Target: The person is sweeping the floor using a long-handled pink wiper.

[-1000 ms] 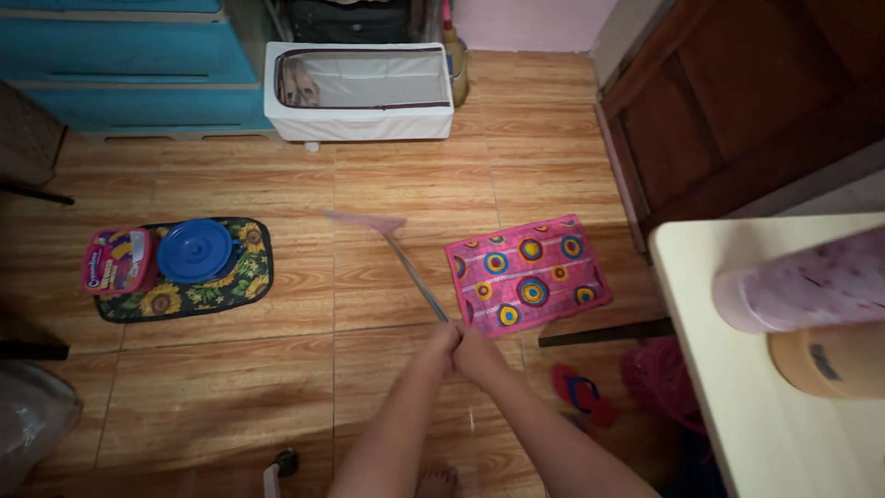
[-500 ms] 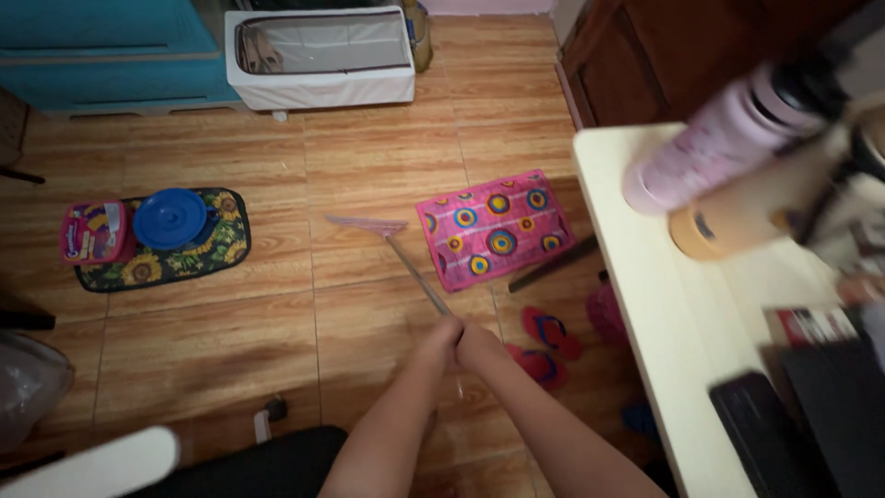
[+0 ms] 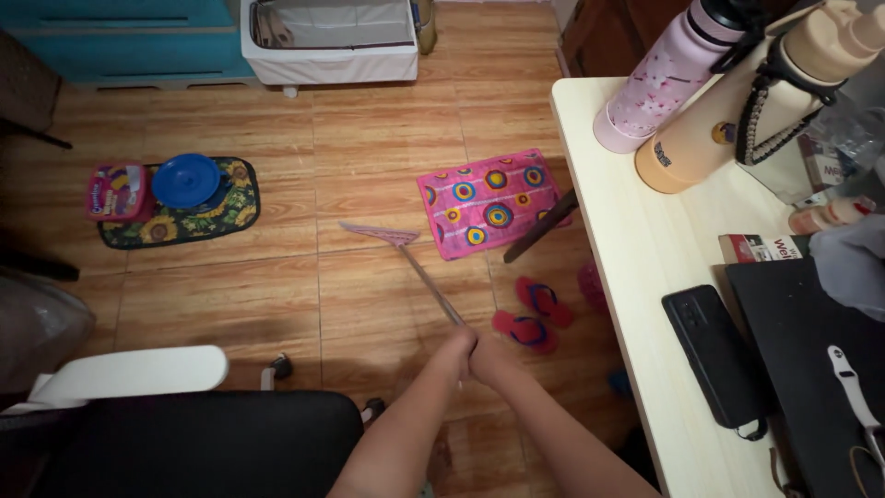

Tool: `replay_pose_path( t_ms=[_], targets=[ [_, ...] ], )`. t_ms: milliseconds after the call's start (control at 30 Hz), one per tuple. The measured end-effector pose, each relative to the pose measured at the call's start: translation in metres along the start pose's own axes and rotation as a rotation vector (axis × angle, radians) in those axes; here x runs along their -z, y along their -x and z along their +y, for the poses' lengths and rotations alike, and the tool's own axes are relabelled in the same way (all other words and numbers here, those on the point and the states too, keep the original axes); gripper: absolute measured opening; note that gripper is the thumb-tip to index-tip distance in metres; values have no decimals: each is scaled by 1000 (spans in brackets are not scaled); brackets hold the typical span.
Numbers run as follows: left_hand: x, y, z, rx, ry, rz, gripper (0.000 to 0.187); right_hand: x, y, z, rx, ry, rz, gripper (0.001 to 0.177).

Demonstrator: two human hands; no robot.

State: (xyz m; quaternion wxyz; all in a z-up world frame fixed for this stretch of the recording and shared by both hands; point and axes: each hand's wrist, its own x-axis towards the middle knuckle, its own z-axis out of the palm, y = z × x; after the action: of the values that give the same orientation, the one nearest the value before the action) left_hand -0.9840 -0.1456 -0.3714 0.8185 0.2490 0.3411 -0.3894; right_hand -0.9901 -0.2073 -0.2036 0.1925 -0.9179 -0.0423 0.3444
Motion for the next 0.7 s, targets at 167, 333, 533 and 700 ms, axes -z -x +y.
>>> replay_pose_path(
  t_ms=[167, 333, 533, 700],
  targets=[
    [12, -1, 22, -51, 36, 2, 45, 3, -15, -13, -77, 57, -55, 42],
    [38, -24, 55, -194, 86, -136, 42, 16, -46, -37, -86, 33, -37, 46],
    [38, -12, 116, -186, 53, -174, 46, 35, -80, -80, -49, 23, -33, 43],
    [54, -35, 167, -209, 13, 49, 40, 44, -126, -109, -38, -31, -14, 43]
  ],
)
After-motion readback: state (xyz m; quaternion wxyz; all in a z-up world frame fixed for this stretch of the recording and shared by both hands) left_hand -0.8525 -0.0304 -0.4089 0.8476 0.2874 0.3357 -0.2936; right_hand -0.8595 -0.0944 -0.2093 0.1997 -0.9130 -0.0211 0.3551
